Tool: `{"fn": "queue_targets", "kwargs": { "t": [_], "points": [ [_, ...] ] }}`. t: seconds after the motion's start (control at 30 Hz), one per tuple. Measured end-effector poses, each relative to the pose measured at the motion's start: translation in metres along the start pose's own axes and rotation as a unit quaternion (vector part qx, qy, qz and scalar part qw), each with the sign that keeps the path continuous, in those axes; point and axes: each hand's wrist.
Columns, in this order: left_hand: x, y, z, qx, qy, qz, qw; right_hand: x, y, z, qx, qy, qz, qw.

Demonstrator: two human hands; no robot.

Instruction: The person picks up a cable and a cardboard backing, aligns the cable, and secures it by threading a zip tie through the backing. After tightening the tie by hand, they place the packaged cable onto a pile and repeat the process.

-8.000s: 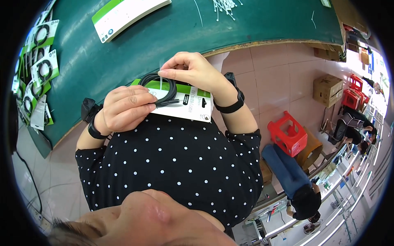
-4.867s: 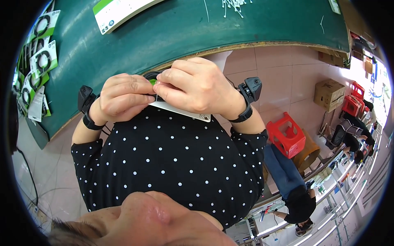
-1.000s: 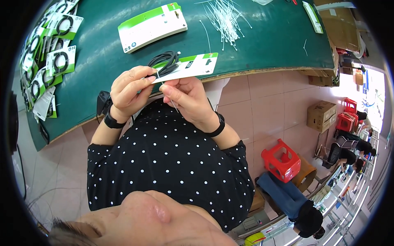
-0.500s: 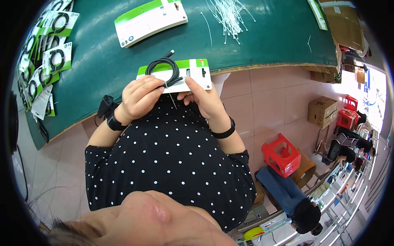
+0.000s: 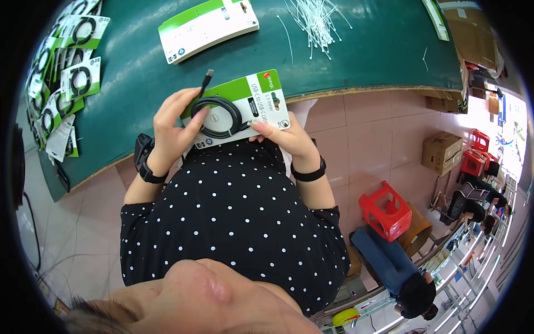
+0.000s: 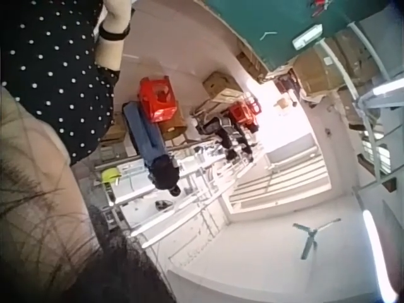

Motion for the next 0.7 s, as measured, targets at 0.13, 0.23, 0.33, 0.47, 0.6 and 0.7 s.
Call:
{"fn": "queue_targets", "kwargs": {
  "t": [0.13,0.23,0.33,0.47,0.6,0.7],
  "points": [
    [0.0,0.009,0.008,0.017,0.015,-0.016,1.0,0.021,-0.002,0.004,-0.04,-0.05,-0.056,0.996],
    [0.0,0.015,0.007,0.037,0.03,-0.046,0.998,0.028,-0.002,-0.006,0.056,-0.01,0.066,0.996],
    [-0.002,0.018,0.006,0.049,0.048,-0.066,0.995,0.017,-0.007,-0.027,0.218,0.244,0.16,0.931],
    [-0.006,0.022,0.005,0.049,0.077,-0.079,0.993,-0.027,-0.019,-0.052,0.403,0.481,0.075,0.775],
    [-0.008,0.022,0.002,0.058,0.096,-0.076,0.991,-0.047,-0.031,-0.039,0.406,0.524,0.055,0.746],
    [-0.007,0.024,0.001,0.079,0.107,-0.064,0.989,-0.04,-0.028,-0.03,0.411,0.522,0.052,0.746]
  ]
}}
Point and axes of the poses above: each hand's wrist, its own y-axis away from the middle knuckle, its own x-axis out of the back of the hand, z = x × y, and after that the axes turned 7 degrees about -x, right-handed
